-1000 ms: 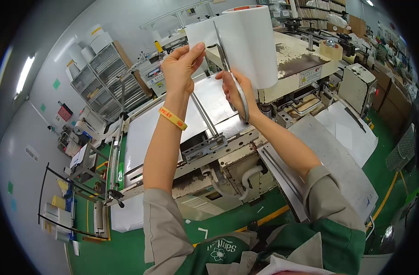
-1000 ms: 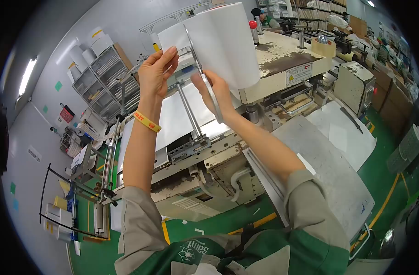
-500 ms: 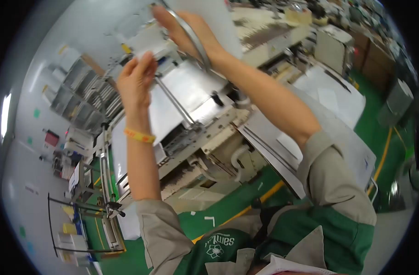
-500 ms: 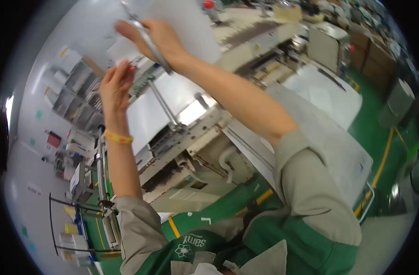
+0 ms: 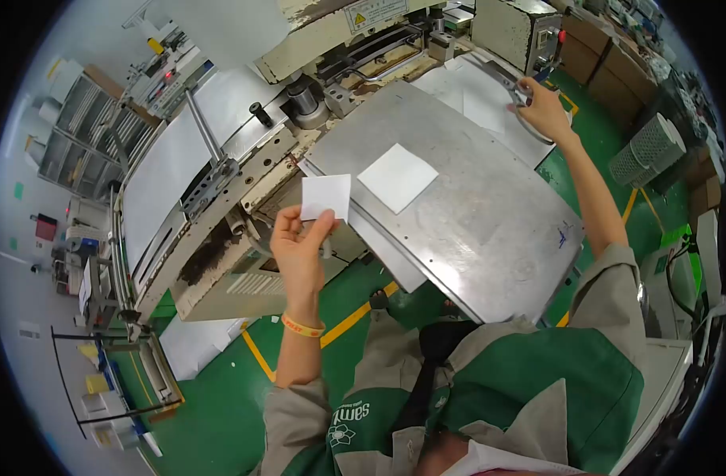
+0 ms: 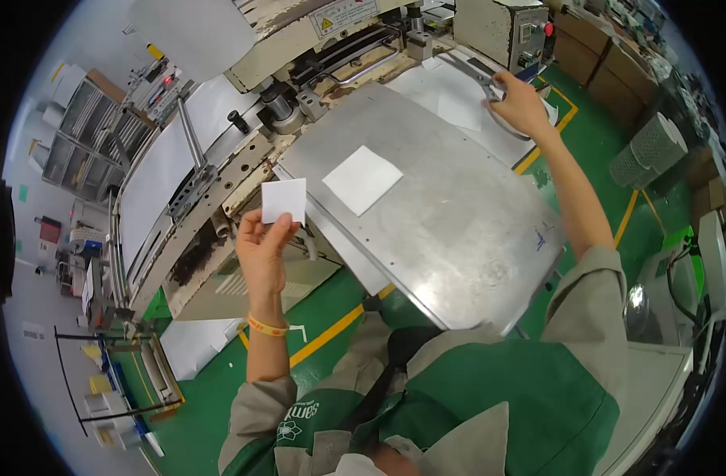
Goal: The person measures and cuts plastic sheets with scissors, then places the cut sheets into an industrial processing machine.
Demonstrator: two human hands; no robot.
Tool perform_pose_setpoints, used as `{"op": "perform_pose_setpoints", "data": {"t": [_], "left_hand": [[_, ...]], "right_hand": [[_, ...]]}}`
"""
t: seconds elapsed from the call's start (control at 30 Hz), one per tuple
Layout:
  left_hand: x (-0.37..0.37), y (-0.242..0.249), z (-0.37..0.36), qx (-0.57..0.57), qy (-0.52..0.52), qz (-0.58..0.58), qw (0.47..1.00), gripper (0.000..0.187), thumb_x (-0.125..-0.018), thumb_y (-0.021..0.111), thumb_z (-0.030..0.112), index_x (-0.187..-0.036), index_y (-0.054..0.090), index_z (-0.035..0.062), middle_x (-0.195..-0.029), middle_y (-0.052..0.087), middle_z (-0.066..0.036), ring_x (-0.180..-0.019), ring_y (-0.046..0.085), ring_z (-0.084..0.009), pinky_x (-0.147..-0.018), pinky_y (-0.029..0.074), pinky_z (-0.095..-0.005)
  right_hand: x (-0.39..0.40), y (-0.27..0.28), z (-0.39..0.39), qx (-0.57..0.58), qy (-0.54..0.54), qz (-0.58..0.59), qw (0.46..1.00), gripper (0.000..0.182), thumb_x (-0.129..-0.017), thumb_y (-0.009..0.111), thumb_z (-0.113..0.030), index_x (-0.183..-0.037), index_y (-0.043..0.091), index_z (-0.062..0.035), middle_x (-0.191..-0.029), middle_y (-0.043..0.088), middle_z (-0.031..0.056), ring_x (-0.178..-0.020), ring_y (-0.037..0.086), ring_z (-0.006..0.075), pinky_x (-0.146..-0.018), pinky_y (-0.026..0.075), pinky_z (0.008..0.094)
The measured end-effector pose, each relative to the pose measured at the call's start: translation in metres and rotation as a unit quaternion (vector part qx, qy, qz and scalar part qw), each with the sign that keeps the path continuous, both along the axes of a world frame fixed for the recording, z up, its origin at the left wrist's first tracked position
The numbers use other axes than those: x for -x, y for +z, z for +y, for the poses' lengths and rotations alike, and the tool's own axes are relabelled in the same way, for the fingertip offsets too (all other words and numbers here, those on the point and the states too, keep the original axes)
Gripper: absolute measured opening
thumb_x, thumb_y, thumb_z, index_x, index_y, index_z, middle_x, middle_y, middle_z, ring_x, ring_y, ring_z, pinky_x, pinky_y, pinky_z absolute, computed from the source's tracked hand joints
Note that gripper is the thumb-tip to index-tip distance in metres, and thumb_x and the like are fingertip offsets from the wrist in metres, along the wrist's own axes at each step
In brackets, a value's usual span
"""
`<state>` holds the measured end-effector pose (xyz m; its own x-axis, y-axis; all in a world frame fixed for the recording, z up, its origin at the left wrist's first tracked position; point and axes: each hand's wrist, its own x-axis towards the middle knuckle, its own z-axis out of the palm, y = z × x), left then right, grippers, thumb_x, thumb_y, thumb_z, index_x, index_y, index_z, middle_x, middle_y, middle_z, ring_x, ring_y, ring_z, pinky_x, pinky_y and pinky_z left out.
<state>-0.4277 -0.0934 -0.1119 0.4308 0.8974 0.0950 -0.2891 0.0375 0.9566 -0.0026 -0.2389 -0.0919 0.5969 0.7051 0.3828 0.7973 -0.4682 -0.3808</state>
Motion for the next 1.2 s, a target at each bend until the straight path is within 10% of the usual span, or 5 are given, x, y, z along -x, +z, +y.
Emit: {"op": "perform_pose_setpoints", "data": {"t": [0.33, 0.43, 0.63, 0.97, 1.2], "left_hand": [[-0.058, 0.000, -0.071, 0.056, 0.062, -0.009, 0.996, 0.028, -0.076, 0.069, 0.000, -0.096, 0.051, -0.0046, -0.096, 0.055, -0.011, -0.077, 0.063, -0.0198, -0.069, 0.056, -0.0290], [-0.070, 0.000, -0.077, 0.087, 0.084, -0.055, 0.991, 0.023, -0.080, 0.065, -0.002, -0.095, 0.048, -0.0076, -0.099, 0.052, -0.013, -0.083, 0.063, -0.0235, -0.076, 0.057, -0.0304], [-0.090, 0.002, -0.088, 0.125, 0.064, -0.124, 0.982, 0.023, -0.085, 0.059, 0.000, -0.100, 0.044, -0.0086, -0.102, 0.051, -0.016, -0.093, 0.062, -0.0284, -0.084, 0.056, -0.0339], [-0.076, -0.002, -0.095, 0.116, 0.063, -0.070, 0.989, 0.046, -0.091, 0.051, 0.008, -0.129, 0.033, -0.0083, -0.112, 0.051, -0.018, -0.100, 0.059, -0.0286, -0.088, 0.052, -0.0375], [-0.059, -0.012, -0.077, -0.186, 0.198, 0.161, 0.949, 0.022, -0.085, 0.058, 0.012, -0.104, 0.060, 0.0008, -0.108, 0.056, -0.011, -0.101, 0.054, -0.0227, -0.085, 0.042, -0.0335]], "right_hand": [[-0.076, -0.019, 0.016, 0.187, 0.026, 0.032, 0.981, 0.054, -0.065, 0.070, -0.029, -0.113, 0.058, -0.0084, -0.114, 0.058, 0.0201, -0.106, 0.056, 0.0349, -0.089, 0.045, 0.0374], [-0.018, 0.022, 0.005, 0.161, -0.015, -0.233, 0.959, 0.044, -0.071, 0.068, -0.025, -0.112, 0.060, -0.0106, -0.108, 0.062, 0.0140, -0.099, 0.058, 0.0293, -0.082, 0.046, 0.0365], [0.100, 0.022, 0.042, 0.076, 0.378, 0.370, 0.845, 0.035, -0.087, 0.059, -0.035, -0.098, 0.067, -0.0025, -0.086, 0.065, 0.0035, -0.082, 0.056, 0.0098, -0.073, 0.043, 0.0251], [0.129, 0.019, 0.080, 0.137, 0.375, 0.473, 0.786, 0.021, -0.080, 0.067, -0.027, -0.072, 0.065, -0.0085, -0.062, 0.056, -0.0038, -0.052, 0.037, 0.0023, -0.046, 0.024, 0.0194], [0.126, 0.017, 0.093, 0.201, 0.385, 0.482, 0.761, 0.022, -0.079, 0.068, -0.027, -0.069, 0.062, -0.0097, -0.060, 0.054, -0.0042, -0.053, 0.037, 0.0031, -0.046, 0.022, 0.0203]]}}
